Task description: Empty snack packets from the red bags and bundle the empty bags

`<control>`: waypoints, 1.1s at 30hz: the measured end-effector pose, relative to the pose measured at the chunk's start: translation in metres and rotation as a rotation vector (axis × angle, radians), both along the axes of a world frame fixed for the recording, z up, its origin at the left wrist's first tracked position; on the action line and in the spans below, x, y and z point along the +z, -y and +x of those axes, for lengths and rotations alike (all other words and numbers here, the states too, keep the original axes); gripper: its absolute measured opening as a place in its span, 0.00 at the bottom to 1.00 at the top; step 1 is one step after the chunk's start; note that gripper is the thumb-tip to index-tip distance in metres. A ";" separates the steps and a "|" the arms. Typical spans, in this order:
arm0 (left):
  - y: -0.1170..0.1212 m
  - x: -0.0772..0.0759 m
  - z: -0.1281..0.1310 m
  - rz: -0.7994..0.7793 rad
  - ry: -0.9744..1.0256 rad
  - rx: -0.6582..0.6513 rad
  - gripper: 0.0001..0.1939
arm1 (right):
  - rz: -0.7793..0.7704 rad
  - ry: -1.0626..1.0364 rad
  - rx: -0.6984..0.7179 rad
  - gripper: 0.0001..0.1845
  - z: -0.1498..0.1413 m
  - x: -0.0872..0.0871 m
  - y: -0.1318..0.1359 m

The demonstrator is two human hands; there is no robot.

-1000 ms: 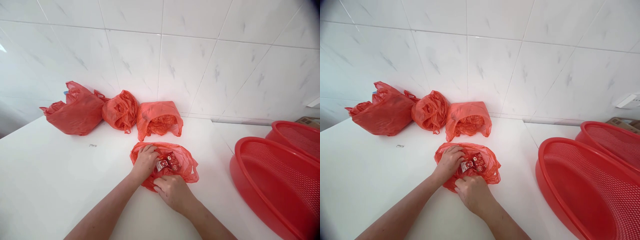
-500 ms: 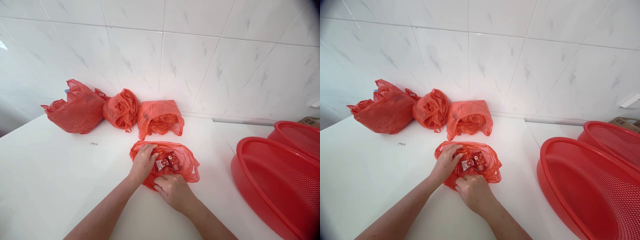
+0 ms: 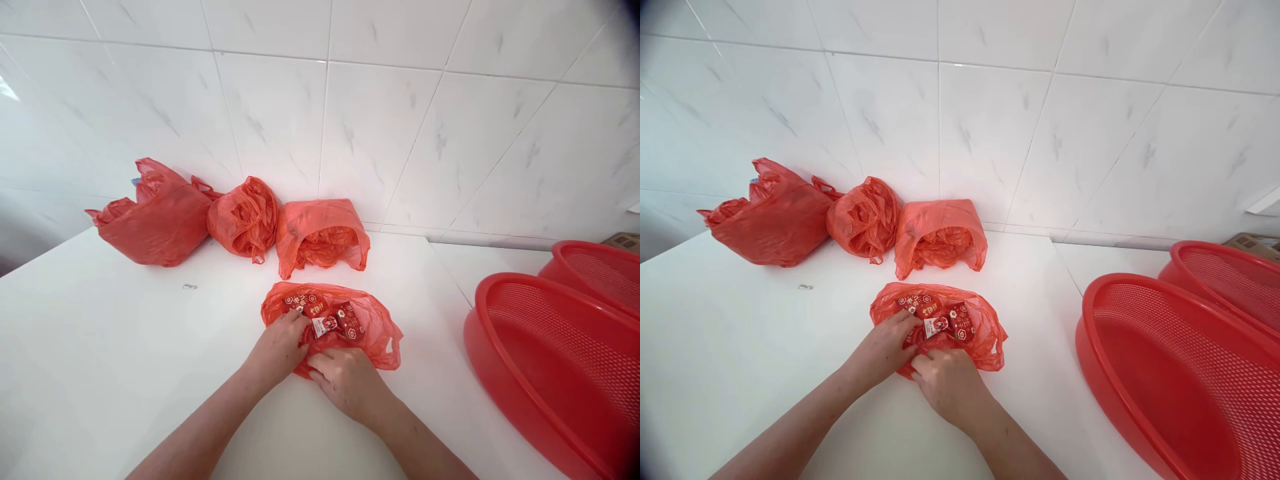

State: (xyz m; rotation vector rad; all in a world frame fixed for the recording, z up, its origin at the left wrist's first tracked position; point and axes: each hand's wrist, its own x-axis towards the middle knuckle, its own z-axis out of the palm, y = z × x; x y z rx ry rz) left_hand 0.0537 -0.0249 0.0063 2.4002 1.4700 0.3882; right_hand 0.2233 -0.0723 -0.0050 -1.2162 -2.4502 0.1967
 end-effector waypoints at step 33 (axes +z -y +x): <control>0.009 0.009 0.001 -0.258 0.475 0.039 0.16 | 0.001 -0.021 0.026 0.09 -0.001 0.006 0.001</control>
